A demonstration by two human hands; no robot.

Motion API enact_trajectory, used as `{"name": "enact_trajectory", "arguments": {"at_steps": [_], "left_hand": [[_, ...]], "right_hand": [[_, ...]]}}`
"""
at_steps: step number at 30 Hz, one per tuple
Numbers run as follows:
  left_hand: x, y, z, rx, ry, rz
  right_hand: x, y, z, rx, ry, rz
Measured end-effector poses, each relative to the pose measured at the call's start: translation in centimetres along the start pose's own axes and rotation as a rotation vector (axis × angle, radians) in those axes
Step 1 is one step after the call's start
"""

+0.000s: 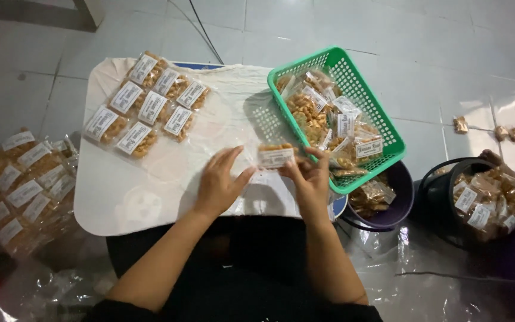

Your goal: Inspecting, organizing, and packaging small plastic bags of snacks into a basket.

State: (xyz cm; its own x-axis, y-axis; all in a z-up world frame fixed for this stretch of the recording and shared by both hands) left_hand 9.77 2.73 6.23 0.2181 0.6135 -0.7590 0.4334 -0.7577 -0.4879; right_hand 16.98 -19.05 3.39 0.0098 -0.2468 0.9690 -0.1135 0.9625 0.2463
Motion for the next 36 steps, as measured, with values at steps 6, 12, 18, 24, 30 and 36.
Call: {"name": "enact_trajectory", "arguments": {"at_steps": [6, 12, 18, 24, 30, 36], "left_hand": [[3.6, 3.1, 2.7, 0.561, -0.144, -0.572], [2.8, 2.5, 2.5, 0.478, -0.117, -0.627], [3.4, 2.2, 2.3, 0.507, -0.202, -0.494], [4.0, 2.1, 2.0, 0.428, -0.191, -0.428], [3.6, 1.3, 1.5, 0.363, -0.167, -0.369], [3.0, 1.2, 1.2, 0.362, -0.119, -0.399]], "right_hand": [[-2.9, -4.0, 1.1, 0.009, 0.034, 0.268], [-3.8, -2.9, 1.7, -0.018, 0.105, 0.276], [-3.6, -1.1, 1.4, 0.006, 0.098, 0.295], [-7.0, 1.9, 0.5, 0.136, 0.109, 0.282], [-2.2, 7.6, 1.0, 0.407, -0.35, 1.0], [-0.8, 10.6, 3.1, 0.756, -0.7, 1.034]]}}
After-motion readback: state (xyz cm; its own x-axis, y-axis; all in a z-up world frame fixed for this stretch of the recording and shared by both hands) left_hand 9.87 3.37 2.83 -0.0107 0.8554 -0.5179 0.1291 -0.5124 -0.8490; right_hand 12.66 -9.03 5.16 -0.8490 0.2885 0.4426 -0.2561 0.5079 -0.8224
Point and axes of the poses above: each hand's wrist, its own z-axis away from the middle knuckle, its own y-axis out of the palm, x = y × z, the point moved 10 cm from there along -z, towards the middle knuckle
